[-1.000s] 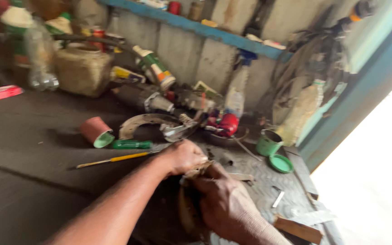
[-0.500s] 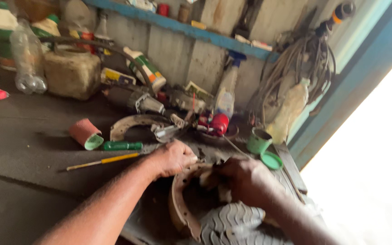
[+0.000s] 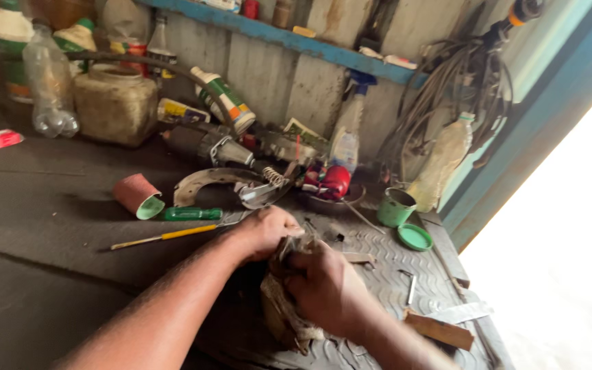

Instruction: The person assembles a brake shoe by hand and using a thin tool, attaching springs and a metal component to the main assembly on a workbench.

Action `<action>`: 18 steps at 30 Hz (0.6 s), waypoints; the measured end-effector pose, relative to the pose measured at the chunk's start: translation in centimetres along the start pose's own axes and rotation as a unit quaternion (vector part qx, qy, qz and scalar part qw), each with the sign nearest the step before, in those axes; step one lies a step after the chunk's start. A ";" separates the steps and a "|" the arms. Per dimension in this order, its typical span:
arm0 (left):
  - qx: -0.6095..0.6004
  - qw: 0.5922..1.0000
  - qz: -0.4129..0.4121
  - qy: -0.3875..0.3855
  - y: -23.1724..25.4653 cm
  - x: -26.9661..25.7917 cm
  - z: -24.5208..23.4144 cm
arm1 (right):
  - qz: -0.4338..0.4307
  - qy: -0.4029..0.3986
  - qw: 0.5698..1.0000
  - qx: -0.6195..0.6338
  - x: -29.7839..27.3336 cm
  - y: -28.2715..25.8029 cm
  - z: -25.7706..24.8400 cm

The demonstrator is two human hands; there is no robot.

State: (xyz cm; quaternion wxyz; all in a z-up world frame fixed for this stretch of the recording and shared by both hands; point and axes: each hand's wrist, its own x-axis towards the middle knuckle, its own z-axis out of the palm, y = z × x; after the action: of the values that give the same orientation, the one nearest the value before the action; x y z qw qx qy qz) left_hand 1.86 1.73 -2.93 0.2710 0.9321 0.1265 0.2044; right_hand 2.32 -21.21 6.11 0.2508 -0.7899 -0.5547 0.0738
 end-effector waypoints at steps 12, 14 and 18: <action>-0.074 0.990 -0.114 -0.024 5.1 -2.2 -2.4 | -0.023 -0.142 0.986 -0.088 -8.9 1.6 -3.2; -0.067 0.991 -0.110 -0.020 5.2 -2.1 -2.3 | -0.032 -0.075 0.994 -0.075 -8.9 1.8 -4.1; -0.086 0.988 -0.128 -0.024 4.7 -2.1 -1.8 | -0.049 0.052 0.996 -0.047 -8.4 2.9 -5.1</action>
State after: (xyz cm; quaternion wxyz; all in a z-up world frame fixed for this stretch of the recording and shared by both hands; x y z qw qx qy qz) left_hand -0.23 -2.07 0.37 0.3772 0.8860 0.2199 0.1559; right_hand 3.60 -31.27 7.81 0.2458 -0.7756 -0.5814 -0.0059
